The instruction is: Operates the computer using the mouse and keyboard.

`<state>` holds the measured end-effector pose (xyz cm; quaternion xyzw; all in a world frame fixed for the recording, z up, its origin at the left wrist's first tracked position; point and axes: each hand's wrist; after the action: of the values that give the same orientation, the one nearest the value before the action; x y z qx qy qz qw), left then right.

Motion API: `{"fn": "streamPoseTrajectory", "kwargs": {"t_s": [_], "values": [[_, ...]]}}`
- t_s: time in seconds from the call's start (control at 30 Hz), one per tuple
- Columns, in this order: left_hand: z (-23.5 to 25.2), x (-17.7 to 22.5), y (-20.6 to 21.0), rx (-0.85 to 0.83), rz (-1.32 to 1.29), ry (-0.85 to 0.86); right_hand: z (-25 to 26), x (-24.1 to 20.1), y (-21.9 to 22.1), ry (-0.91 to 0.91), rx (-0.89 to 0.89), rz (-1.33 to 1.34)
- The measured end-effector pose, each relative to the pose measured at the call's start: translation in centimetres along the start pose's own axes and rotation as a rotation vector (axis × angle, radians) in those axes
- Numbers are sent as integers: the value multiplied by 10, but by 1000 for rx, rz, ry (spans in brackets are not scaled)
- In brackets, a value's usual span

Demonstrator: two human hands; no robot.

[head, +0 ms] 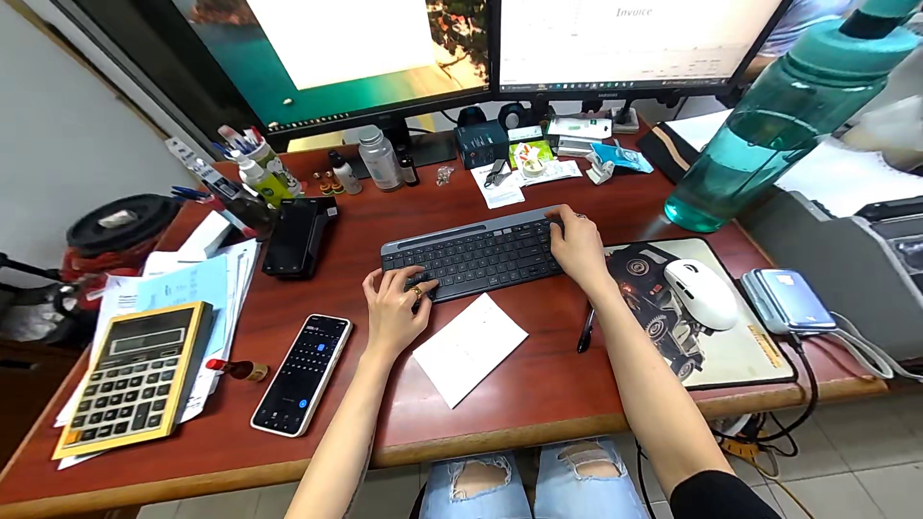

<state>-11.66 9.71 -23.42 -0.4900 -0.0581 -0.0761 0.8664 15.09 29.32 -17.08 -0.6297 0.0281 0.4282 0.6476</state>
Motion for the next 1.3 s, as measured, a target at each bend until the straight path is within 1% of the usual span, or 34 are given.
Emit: {"fn": "streamPoseTrajectory", "kwargs": {"t_s": [0.07,0.13,0.2,0.27,0.4,0.7,0.93,1.03,1.1,1.2,1.3], "values": [[0,0,0,-7,0,-2,2,-1,6,-38,-4,17],[0,-1,0,-6,-2,-1,4,-1,14,-139,-19,23],[0,0,0,-8,-3,-3,7,-2,24,-223,-75,1],[1,0,-1,-15,-6,-5,7,-4,33,-256,-140,-42],[0,0,-1,-21,-15,-12,7,-8,39,-242,-175,-94],[1,0,-1,-14,-4,-13,7,-4,38,-249,-83,-71],[1,-1,0,-10,-5,-7,7,-7,41,-242,-175,-108],[0,-1,-1,-9,-1,-11,8,-8,40,-267,-137,-72],[1,-1,0,-12,-1,-10,8,-5,37,-286,-63,-39],[1,-1,0,-9,-2,-10,9,-3,29,-271,13,-16],[0,0,-1,-16,-7,-13,8,-2,23,-246,30,-10]]}}
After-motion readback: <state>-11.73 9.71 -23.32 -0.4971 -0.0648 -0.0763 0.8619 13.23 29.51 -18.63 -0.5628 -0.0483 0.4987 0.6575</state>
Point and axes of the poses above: each hand's wrist, its own z-axis towards the middle knuckle, its own y-axis out of the palm, x = y × z, and after that the axes turned 9 degrees about -x, right-handed
